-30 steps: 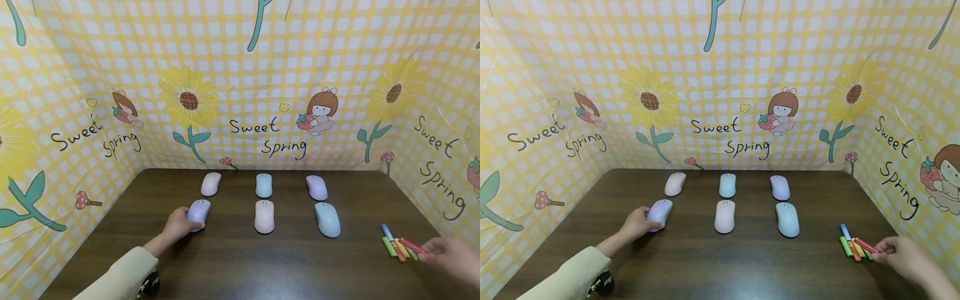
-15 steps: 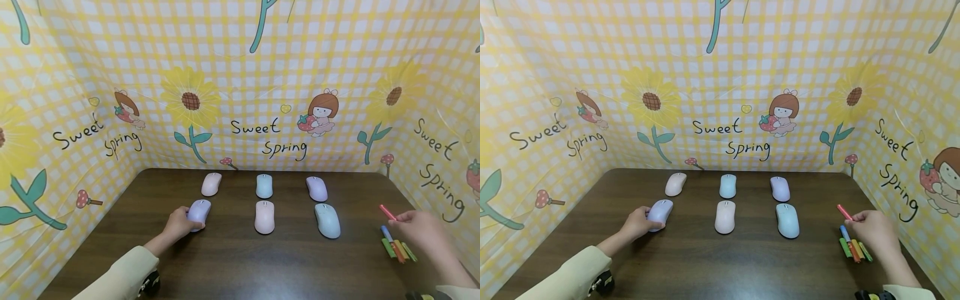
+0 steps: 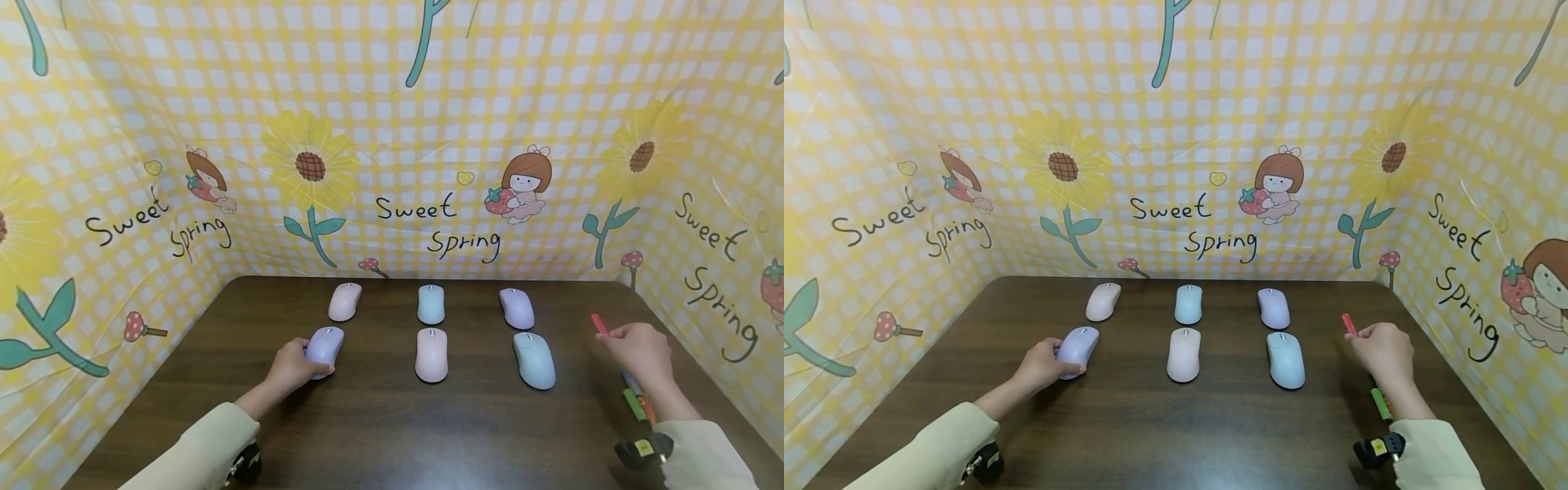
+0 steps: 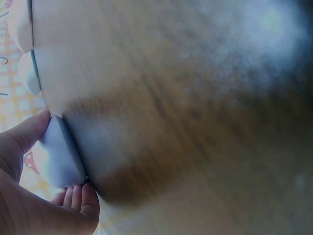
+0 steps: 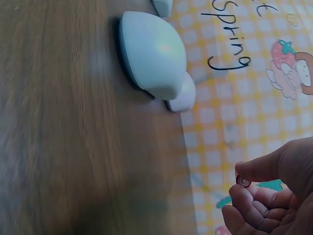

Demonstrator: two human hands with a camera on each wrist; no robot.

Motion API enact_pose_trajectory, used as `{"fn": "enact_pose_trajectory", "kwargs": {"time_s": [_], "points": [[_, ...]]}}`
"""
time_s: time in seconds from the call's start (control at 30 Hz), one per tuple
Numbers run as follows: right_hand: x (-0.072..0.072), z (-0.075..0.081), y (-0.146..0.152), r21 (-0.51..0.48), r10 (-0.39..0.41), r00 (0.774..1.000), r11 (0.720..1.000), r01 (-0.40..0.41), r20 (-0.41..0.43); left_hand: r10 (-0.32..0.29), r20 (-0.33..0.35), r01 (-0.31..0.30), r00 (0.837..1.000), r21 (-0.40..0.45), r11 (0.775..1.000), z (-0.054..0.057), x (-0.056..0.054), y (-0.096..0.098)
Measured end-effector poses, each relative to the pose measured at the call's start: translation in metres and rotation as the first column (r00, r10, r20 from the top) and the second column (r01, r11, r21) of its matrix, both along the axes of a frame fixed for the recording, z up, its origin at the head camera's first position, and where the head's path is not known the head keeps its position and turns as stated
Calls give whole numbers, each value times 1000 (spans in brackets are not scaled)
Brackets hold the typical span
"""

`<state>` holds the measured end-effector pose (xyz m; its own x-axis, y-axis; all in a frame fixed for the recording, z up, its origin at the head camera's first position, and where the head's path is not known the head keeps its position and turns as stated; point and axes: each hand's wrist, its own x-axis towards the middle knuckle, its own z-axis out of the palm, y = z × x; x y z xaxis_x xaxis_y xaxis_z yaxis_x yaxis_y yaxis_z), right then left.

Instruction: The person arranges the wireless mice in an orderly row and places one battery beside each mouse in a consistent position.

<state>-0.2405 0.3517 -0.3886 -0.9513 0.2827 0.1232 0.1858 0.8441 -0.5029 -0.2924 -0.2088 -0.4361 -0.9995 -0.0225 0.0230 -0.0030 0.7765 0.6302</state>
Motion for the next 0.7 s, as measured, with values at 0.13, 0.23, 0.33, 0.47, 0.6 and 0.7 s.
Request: {"fn": "enact_pose_trajectory", "kwargs": {"time_s": [0.13,0.23,0.33,0.47,0.6,0.7], "points": [[-12,-5,-8,-15,4,1000,1000,-3,9,-2,0,2,1000,3,1000,0,0,0],[-21,-7,-12,-10,14,1000,1000,-14,22,-3,1,3,1000,4,1000,0,1,0],[-31,-9,-14,0,21,999,1000,-21,35,-2,1,2,1000,4,1000,0,1,1],[-44,-12,-17,8,32,999,999,-32,41,2,-1,-2,1000,2,1000,1,0,1],[-55,-17,-19,-3,36,998,999,-36,52,2,-2,-2,1000,0,1000,1,0,1],[-62,-22,-23,-28,36,997,999,-34,72,2,1,-2,1000,-1,1000,1,0,1]]}}
